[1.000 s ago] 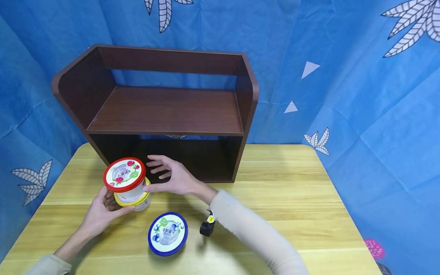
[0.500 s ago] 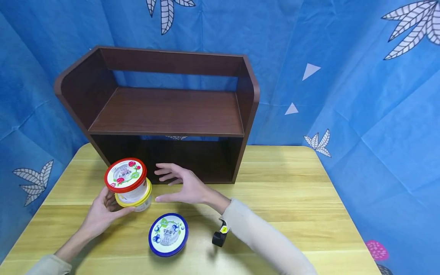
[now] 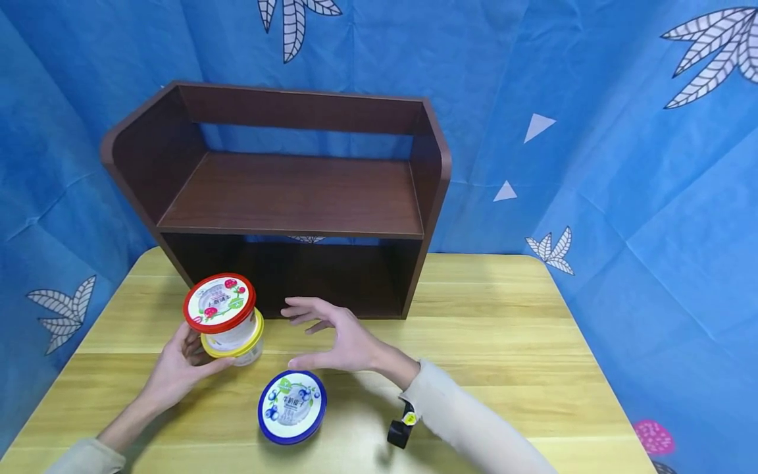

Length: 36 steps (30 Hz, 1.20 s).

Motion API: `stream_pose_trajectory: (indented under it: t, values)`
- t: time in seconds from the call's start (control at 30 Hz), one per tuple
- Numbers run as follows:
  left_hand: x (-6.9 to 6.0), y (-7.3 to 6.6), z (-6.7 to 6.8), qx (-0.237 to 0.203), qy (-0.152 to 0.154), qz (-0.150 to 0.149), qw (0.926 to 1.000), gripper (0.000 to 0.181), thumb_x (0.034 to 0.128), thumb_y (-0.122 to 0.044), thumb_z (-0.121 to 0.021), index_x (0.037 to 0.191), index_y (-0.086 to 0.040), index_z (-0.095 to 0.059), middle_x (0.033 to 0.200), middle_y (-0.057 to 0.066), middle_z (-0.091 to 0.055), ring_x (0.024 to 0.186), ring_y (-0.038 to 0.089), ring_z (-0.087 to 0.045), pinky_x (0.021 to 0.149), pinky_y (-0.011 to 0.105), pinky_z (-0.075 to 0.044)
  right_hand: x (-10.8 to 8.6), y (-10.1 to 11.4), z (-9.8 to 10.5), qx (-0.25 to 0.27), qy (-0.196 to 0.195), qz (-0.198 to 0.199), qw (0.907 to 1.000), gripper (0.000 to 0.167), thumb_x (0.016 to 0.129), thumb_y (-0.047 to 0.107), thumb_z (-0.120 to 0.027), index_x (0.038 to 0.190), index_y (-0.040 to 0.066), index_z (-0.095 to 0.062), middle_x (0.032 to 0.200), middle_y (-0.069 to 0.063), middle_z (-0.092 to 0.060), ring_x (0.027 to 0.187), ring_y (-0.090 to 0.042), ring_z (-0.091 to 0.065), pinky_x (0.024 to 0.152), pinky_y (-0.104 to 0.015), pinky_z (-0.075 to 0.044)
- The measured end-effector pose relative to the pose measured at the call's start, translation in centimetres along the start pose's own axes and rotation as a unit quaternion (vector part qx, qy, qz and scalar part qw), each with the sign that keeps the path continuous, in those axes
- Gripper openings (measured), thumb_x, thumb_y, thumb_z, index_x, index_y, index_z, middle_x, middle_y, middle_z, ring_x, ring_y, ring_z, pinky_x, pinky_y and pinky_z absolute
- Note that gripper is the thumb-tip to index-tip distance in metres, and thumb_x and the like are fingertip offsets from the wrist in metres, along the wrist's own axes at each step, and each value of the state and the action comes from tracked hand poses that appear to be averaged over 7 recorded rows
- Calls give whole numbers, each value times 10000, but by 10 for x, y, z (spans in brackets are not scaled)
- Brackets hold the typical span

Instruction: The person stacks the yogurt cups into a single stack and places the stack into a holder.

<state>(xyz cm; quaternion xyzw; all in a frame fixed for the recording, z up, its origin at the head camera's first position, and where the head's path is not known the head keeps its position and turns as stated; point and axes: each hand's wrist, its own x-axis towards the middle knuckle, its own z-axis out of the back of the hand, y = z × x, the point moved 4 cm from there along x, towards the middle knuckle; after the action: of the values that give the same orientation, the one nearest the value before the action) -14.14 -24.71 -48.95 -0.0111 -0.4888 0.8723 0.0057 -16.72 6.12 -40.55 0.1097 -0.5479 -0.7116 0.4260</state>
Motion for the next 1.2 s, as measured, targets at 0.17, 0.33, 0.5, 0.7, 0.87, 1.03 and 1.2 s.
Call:
stream_pose_trajectory:
  t: [0.17, 0.33, 0.5, 0.7, 0.87, 1.03, 1.2]
  values:
    - [0, -1, 0, -66, 16, 45, 10000, 929, 835, -301, -916, 1533, -66, -351, 1474, 211, -583, 1320, 406, -599, 925, 143, -550, -11, 5, 6, -26, -99, 106, 9999, 855, 920, 500, -793, 1595, 137, -412, 1554, -166, -574, 1325, -341, -635, 1063, -465, -576]
    - [0, -2, 0, -65, 23, 21, 10000, 926, 838, -307, -913, 1532, -69, -349, 1484, 211, -575, 1324, 417, -599, 999, 335, -616, -24, 5, 9, -140, -145, -76, 9998, 837, 900, 368, -848, 1593, 168, -423, 1543, -147, -590, 1336, -299, -632, 1051, -467, -577]
    - [1, -2, 0, -89, 27, 0, 10000, 923, 840, -305, -912, 1533, -68, -350, 1492, 215, -569, 1328, 430, -598, 1040, 492, -601, -36, 0, 4, -317, -135, -219, 9992, 891, 829, 120, -894, 1589, 185, -433, 1539, -110, -599, 1328, -283, -641, 1037, -430, -583]
    - [0, 0, 0, -98, 30, 57, 9999, 929, 841, -307, -910, 1540, -72, -343, 1500, 212, -563, 1330, 424, -595, 1027, 401, -613, -46, -7, -5, -328, -36, -530, 9980, 888, 814, 126, -899, 1578, 200, -452, 1548, -92, -594, 1339, -305, -637, 1047, -412, -578]
    - [0, 1, -1, -93, 43, 103, 9999, 939, 844, -320, -907, 1549, -76, -337, 1515, 214, -551, 1349, 438, -584, 1072, 582, -559, -55, -13, -13, -295, 100, -698, 9971, 881, 822, 164, -894, 1581, 203, -448, 1564, -64, -583, 1349, -319, -630, 1077, -402, -567]
    - [0, 1, -1, -105, 24, 43, 9999, 925, 844, -312, -908, 1543, -74, -352, 1502, 212, -563, 1340, 430, -593, 1056, 539, -581, -62, -22, -21, -236, 251, -880, 9955, 892, 829, 196, -901, 1588, 224, -434, 1578, -112, -561, 1368, -303, -615, 1102, -395, -554]
    - [1, 2, 0, -140, 4, -44, 9999, 902, 837, -286, -915, 1524, -64, -375, 1471, 208, -588, 1315, 411, -613, 951, 191, -575, -68, -29, -30, -199, 469, -1138, 9922, 913, 830, 238, -910, 1595, 283, -414, 1586, -123, -548, 1375, -215, -608, 1119, -399, -543]
